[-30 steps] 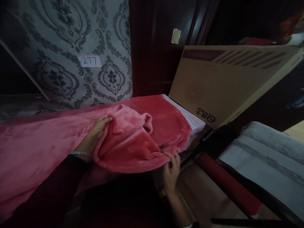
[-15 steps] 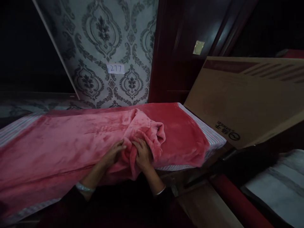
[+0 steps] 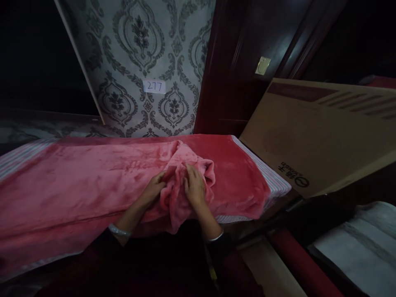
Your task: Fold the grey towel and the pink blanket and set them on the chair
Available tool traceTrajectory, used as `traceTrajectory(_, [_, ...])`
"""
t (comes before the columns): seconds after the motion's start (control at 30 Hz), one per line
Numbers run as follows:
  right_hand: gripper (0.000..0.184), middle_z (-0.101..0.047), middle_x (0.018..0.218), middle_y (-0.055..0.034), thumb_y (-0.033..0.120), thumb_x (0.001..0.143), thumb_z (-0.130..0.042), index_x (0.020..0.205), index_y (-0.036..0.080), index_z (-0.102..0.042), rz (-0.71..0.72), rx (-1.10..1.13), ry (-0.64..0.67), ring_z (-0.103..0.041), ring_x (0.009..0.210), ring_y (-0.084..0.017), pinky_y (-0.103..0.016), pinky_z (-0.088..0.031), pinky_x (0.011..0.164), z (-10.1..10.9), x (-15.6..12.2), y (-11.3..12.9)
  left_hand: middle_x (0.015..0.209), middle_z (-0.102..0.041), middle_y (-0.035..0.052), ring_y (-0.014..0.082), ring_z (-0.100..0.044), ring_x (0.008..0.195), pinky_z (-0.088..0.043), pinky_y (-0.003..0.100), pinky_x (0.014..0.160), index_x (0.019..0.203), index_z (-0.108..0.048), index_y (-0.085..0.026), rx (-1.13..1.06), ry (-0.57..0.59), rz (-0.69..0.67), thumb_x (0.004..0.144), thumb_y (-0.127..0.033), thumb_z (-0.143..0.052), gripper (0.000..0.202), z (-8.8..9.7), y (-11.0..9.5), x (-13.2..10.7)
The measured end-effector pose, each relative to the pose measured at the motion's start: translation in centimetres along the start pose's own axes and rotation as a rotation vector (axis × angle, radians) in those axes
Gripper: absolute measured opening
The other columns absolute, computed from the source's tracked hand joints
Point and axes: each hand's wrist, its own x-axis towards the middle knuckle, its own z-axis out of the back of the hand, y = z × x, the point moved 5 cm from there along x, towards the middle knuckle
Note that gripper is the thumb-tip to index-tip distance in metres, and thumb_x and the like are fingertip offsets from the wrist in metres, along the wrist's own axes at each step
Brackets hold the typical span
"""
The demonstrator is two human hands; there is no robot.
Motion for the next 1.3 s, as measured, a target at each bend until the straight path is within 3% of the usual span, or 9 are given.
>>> traceTrajectory(0.13, [0.033,-0.070,0.104,-0.0096,0.020,0.095,-0.050,0.120,0.023,-0.071,0.014,-0.025,0.113,-0.062,0.098,-0.027,-0.046,-0.051,0.092,-0.8,1.2,0.4,0.086,-0.073,0.0040,0.0216,-0.067,0.090,-0.054,0.033,0.084,0.097,-0.074,-0.015,-0.018,0.006,0.000,0.074,-0.023,-0.071,0.024,-0.2,-0.7,0.8])
traceTrajectory(0.23, [0.023,-0.069,0.102,-0.0088,0.020,0.096,-0.052,0.103,0.023,-0.074,0.058,-0.033,0.120,-0.059,0.098,-0.027,-0.045,-0.048,0.091,-0.9,1.2,0.7,0.080,-0.071,0.0042,0.0207,-0.065,0.082,-0.053,0.032,0.076,0.085,-0.072,-0.016,-0.050,-0.046,-0.011,0.075,-0.030,-0.072,0.018,-0.4,-0.8,1.2])
traceTrajectory(0.4, [0.034,-0.068,0.107,-0.0094,0.013,0.091,-0.053,0.121,0.022,-0.068,0.099,-0.054,0.196,-0.058,0.098,-0.027,-0.045,-0.047,0.090,-0.7,0.5,0.2,0.073,-0.067,0.0017,0.0167,-0.060,0.069,-0.049,0.028,0.063,0.080,-0.069,-0.018,-0.094,-0.054,-0.009,0.076,-0.035,-0.072,0.018,-1.0,-0.4,1.3])
traceTrajectory(0.5, [0.025,-0.065,0.096,-0.0075,0.014,0.092,-0.051,0.106,0.023,-0.070,0.120,-0.039,0.230,-0.056,0.091,-0.026,-0.042,-0.047,0.084,-0.2,0.2,0.3,0.070,-0.064,0.0000,0.0146,-0.057,0.065,-0.046,0.026,0.060,0.077,-0.067,-0.017,-0.099,-0.039,0.000,0.074,-0.037,-0.074,0.022,-1.1,-0.7,0.9])
traceTrajectory(0.63, [0.022,-0.065,0.095,-0.0069,0.014,0.092,-0.047,0.099,0.023,-0.066,0.157,0.069,0.117,-0.057,0.092,-0.025,-0.041,-0.048,0.086,1.5,1.2,1.2,0.075,-0.068,0.0023,0.0167,-0.059,0.071,-0.048,0.027,0.064,0.083,-0.070,-0.016,-0.053,0.047,-0.027,0.076,-0.041,-0.073,0.026,-1.8,-2.1,0.4])
traceTrajectory(0.87, [0.042,-0.065,0.111,-0.0114,0.017,0.091,-0.048,0.130,0.020,-0.062,0.199,0.051,0.173,-0.057,0.105,-0.027,-0.044,-0.047,0.095,1.9,3.5,1.8,0.081,-0.072,0.0033,0.0199,-0.062,0.080,-0.051,0.029,0.073,0.089,-0.075,-0.016,0.131,0.133,-0.143,0.087,-0.049,-0.064,0.035,-3.3,-4.3,0.1])
traceTrajectory(1.03, [0.029,-0.066,0.105,-0.0101,0.014,0.080,-0.050,0.102,0.022,-0.069,0.220,0.027,0.187,-0.058,0.103,-0.027,-0.044,-0.047,0.094,2.0,4.2,1.9,0.094,-0.075,0.0051,0.0221,-0.065,0.091,-0.052,0.031,0.083,0.099,-0.075,-0.017,0.220,0.123,-0.202,0.089,-0.046,-0.062,0.033,-3.4,-5.1,-0.1])
traceTrajectory(1.13, [0.019,-0.067,0.093,-0.0055,0.023,0.084,-0.049,0.095,0.023,-0.065,0.118,0.124,0.030,-0.060,0.090,-0.024,-0.037,-0.048,0.085,4.9,6.5,0.6,0.110,-0.075,0.0065,0.0243,-0.066,0.103,-0.051,0.034,0.093,0.112,-0.071,-0.018,0.255,0.122,-0.227,0.090,-0.045,-0.060,0.037,-2.9,-6.2,-1.0])
traceTrajectory(1.3, [0.009,-0.056,0.078,0.0024,0.031,0.078,-0.052,0.081,0.022,-0.052,-0.192,0.184,-0.587,-0.052,0.074,-0.016,-0.029,-0.043,0.073,14.6,11.4,-5.7,0.132,-0.068,0.0102,0.0309,-0.063,0.119,-0.048,0.042,0.104,0.133,-0.062,-0.018,0.516,0.245,-0.309,0.086,-0.046,-0.065,0.054,-1.7,-6.7,-2.6])
